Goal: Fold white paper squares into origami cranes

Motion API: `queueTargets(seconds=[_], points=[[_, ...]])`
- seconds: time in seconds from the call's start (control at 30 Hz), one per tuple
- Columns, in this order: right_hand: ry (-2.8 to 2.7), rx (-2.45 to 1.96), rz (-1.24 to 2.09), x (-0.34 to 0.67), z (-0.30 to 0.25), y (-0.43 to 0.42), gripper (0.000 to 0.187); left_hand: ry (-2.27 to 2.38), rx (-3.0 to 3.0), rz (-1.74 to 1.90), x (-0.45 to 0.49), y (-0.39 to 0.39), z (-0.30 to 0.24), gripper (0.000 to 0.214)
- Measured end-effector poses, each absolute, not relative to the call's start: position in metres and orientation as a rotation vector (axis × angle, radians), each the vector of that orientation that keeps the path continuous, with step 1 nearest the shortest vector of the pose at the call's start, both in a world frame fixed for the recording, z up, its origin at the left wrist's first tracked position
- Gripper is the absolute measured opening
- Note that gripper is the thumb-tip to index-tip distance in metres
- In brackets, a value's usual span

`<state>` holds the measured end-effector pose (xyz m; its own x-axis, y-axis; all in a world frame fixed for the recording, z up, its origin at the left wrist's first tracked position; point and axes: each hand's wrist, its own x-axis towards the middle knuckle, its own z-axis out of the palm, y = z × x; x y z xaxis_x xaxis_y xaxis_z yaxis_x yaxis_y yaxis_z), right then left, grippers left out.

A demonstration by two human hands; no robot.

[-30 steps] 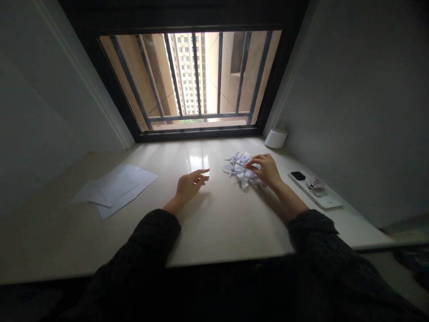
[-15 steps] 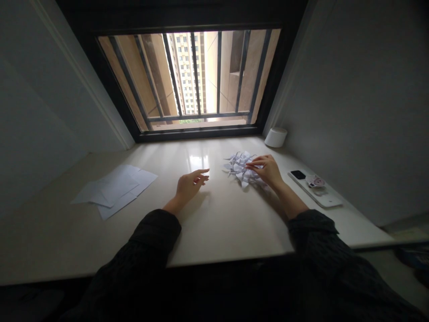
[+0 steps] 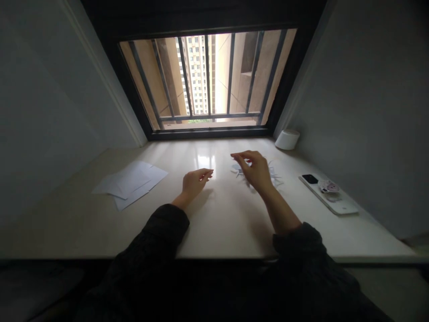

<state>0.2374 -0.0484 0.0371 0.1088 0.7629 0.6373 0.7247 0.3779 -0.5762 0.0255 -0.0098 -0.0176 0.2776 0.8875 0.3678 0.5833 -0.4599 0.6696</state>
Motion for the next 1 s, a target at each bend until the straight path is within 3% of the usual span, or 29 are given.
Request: queueTargets(seconds=[0.3,0.5,0.63,0.73,0.8,1.0], points=[[-1.989,-1.445,-0.024,0.180,-0.029,-0.030,0.026,1.647,2.292,0.947,0.012,-0.010,-0.012,0.025],[-1.985,-1.466,0.019,0.185,-0.039,-0.029,0.023,1.875,2.255,0.896,-0.034,0.002,-0.010,0.026],[-2.010,-1.453,0.052,0.179,-0.036,-0.031,0.023,2.428,1.869,0.753,-0.106,0.008,-0.007,0.047],[-2.021,-1.451,0.051,0.177,-0.035,-0.032,0.024,2.763,1.568,0.619,-0.153,0.011,-0.016,0.088],[-2.018,-1.457,0.049,0.177,-0.035,-0.033,0.024,2.782,1.471,0.494,-0.169,0.013,-0.025,0.103],[-2.012,-1.459,0.079,0.178,-0.035,-0.032,0.023,2.795,1.466,0.455,-0.171,0.014,-0.028,0.099]])
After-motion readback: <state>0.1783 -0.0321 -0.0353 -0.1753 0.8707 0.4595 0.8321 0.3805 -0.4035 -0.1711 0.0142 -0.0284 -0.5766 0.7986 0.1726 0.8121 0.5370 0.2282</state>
